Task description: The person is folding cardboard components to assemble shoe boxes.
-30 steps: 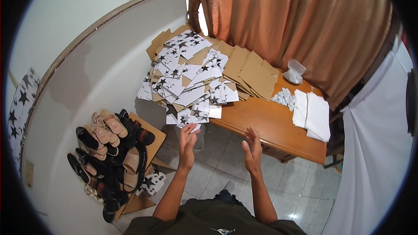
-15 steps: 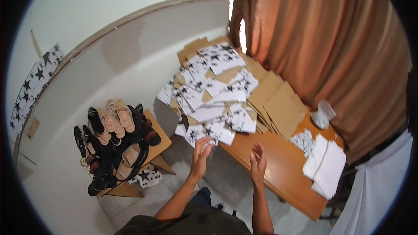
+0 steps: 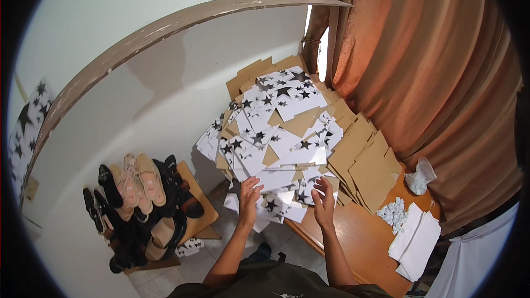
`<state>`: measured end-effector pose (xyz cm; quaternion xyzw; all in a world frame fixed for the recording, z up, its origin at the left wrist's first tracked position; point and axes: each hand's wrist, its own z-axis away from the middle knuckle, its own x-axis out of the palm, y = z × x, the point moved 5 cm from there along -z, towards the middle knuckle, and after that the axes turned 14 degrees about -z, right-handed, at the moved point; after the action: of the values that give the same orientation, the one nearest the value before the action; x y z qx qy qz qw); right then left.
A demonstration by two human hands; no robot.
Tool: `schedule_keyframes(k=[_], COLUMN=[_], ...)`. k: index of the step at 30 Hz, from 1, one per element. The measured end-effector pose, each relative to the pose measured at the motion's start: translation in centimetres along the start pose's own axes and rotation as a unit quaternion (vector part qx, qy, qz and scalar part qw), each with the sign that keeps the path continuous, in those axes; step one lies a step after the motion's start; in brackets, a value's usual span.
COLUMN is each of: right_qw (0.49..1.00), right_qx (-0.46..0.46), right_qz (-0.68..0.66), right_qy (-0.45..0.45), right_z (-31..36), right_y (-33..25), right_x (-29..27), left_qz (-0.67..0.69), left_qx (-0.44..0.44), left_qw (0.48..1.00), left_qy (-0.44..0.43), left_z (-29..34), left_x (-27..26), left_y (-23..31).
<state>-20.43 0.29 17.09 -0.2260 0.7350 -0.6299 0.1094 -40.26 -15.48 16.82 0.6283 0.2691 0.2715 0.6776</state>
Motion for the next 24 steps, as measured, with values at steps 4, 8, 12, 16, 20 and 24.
schedule_keyframes(k=[4, 8, 12, 16, 20, 24], right_qw=[1.0, 0.999, 0.998, 0.997, 0.994, 0.994], right_qx=[0.012, 0.014, -0.004, -0.008, -0.015, 0.005], right_qz=[0.016, 0.041, 0.057, 0.078, 0.103, 0.102], right_qy=[0.011, 0.016, 0.017, 0.016, 0.012, 0.023], right_z=[-5.5, -10.9, -16.7, -22.2, -27.5, -32.1], right_y=[2.7, 3.5, 5.0, 7.3, 10.3, 13.7], right_x=[1.7, 3.2, 3.4, 3.5, 3.5, 3.3], left_qz=[0.001, -0.024, -0.043, -0.065, -0.093, -0.225], left_qx=[0.007, -0.021, -0.041, -0.033, -0.013, -0.013], left_qw=[1.0, 0.999, 0.998, 0.996, 0.99, 0.958], left_qy=[0.01, 0.016, 0.021, 0.049, 0.108, 0.178], left_z=[-6.4, -12.8, -18.8, -24.7, -30.0, -34.0], left_x=[-1.4, -1.8, -1.6, -1.4, -1.8, -1.3], left_y=[-1.4, -2.1, -2.4, -4.1, -6.5, -7.3])
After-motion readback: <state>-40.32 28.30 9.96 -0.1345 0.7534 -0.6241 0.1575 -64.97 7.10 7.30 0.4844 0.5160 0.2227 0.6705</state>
